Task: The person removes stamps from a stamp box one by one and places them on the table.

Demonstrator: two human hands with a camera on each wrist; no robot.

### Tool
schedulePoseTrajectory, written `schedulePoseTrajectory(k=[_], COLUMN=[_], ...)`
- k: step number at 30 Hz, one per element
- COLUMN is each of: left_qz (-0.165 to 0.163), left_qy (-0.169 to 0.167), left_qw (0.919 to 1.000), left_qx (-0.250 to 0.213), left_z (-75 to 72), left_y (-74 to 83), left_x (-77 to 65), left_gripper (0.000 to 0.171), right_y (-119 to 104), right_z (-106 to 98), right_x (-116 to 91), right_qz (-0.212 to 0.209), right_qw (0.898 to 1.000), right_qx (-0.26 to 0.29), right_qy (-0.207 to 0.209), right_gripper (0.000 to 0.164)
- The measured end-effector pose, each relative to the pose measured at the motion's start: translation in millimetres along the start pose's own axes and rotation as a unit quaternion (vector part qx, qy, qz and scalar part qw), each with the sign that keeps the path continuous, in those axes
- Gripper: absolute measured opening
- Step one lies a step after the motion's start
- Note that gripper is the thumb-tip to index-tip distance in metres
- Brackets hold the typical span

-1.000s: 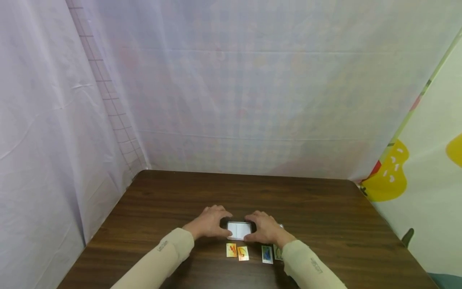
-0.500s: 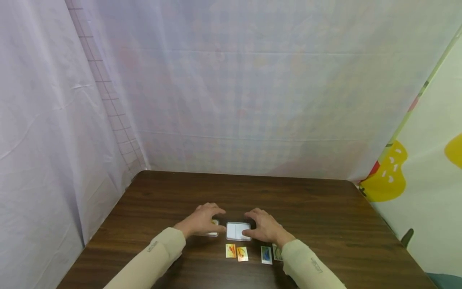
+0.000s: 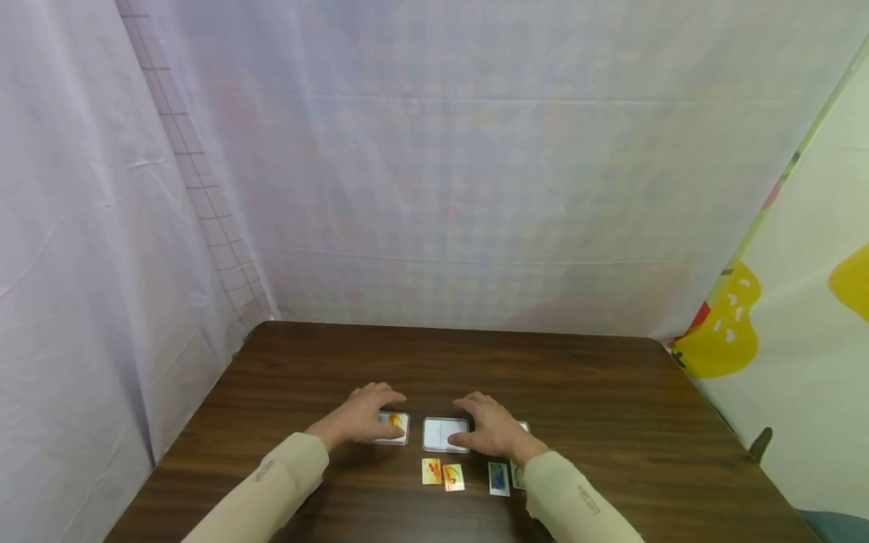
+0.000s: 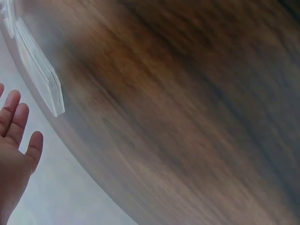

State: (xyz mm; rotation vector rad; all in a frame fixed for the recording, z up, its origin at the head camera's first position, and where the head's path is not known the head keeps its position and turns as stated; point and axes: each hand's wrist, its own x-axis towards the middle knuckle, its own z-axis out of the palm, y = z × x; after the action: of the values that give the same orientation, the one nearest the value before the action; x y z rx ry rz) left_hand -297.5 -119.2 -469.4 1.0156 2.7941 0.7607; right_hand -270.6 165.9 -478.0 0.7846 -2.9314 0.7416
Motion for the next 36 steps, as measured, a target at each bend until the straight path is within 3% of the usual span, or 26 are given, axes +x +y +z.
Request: schedulePoseTrajectory(k=[5,13,25,36], left_qz=[0.000,-0.028,-0.003,-0.020], left_qy=[0.006,0.005,0.016,0.003], left_qw=[0.9999,0.9996,0.9996,0.9992], left_qx=[0.011,0.009,0.021,0.033], left_z=[-1.2,-2.7,-6.0,-7.7], left_y=[-5.7,-12.6,-21.1,-23.5], left_x=[-5.1,-12.8,-21.4,-24.8], left_gripper=[0.061,0.064,0.070,0.072], right_y=[-2,-7,-18,-25], right_z=[3,7,8,12], right_x=[2,6,11,14], right_qz=[-0.001,0.002,-0.010,-0.019], right_qw=[1.000,1.000,1.000,1.000], right_qx=[0.001,0.002,-0.002,-0.005], right_qy=[-0.005,-0.009,-0.012,-0.012], right_gripper=[0.069,0.070,0.069,0.070])
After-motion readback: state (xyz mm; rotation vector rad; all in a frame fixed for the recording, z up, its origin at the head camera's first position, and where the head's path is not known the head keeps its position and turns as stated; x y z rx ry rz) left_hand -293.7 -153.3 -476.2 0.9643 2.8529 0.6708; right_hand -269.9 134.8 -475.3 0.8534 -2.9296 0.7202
